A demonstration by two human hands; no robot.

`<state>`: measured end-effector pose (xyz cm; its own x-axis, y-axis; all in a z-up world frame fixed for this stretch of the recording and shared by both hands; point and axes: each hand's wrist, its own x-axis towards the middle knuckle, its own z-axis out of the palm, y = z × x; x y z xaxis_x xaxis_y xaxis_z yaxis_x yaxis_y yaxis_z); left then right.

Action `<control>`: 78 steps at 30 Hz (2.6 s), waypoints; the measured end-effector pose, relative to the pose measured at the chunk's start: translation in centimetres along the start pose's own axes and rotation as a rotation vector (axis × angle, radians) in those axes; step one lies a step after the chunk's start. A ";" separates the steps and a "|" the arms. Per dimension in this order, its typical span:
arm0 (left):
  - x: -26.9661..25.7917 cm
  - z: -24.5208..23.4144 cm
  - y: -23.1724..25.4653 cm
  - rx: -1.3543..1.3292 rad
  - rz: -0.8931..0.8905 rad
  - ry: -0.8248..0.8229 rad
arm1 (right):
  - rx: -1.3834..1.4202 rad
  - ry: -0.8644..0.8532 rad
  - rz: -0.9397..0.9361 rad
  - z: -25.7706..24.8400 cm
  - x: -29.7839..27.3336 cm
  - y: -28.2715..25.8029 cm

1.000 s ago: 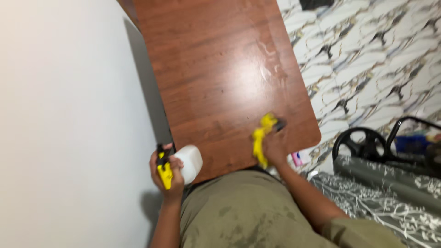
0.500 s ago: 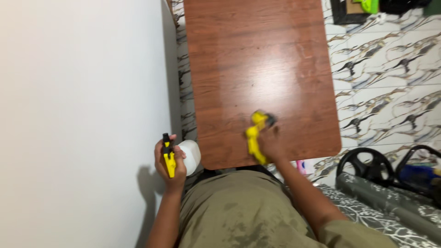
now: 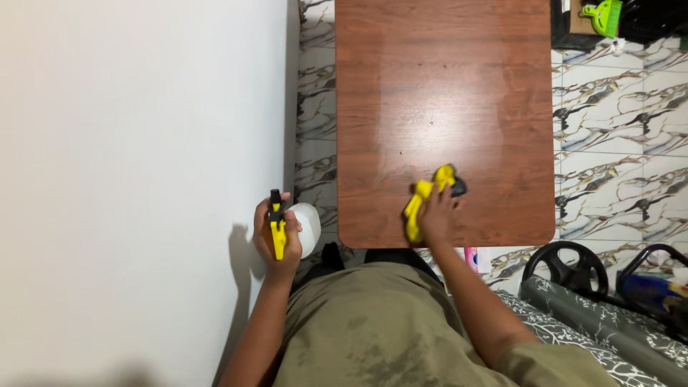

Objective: The person cleans a wooden table by spraying a liquid from a spray bottle and wiping the surface with a yellow cloth. The person repeatedly sprays and wipes different sections of the table.

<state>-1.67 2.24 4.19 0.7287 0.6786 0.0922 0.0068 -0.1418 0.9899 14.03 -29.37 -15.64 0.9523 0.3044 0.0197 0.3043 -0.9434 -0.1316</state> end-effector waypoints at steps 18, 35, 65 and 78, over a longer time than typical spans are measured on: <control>-0.9 -0.5 -2.4 -0.010 -0.026 -0.118 | 0.047 -0.120 -0.338 2.7 0.5 -7.9; -2.6 2.2 -3.9 0.016 -0.002 -0.148 | 0.037 0.010 -0.102 2.5 2.9 -3.7; -3.7 14.5 2.7 -0.207 0.168 -0.419 | 0.003 -0.008 -0.037 1.1 -9.6 11.9; -7.2 34.9 4.3 -0.199 0.098 -0.343 | -0.117 -0.054 -0.311 -2.3 -4.2 25.7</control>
<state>17.00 -28.45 4.05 0.9055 0.3846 0.1792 -0.1824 -0.0284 0.9828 17.88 -55.18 -16.80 0.8120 0.5835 -0.0117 0.5833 -0.8121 -0.0130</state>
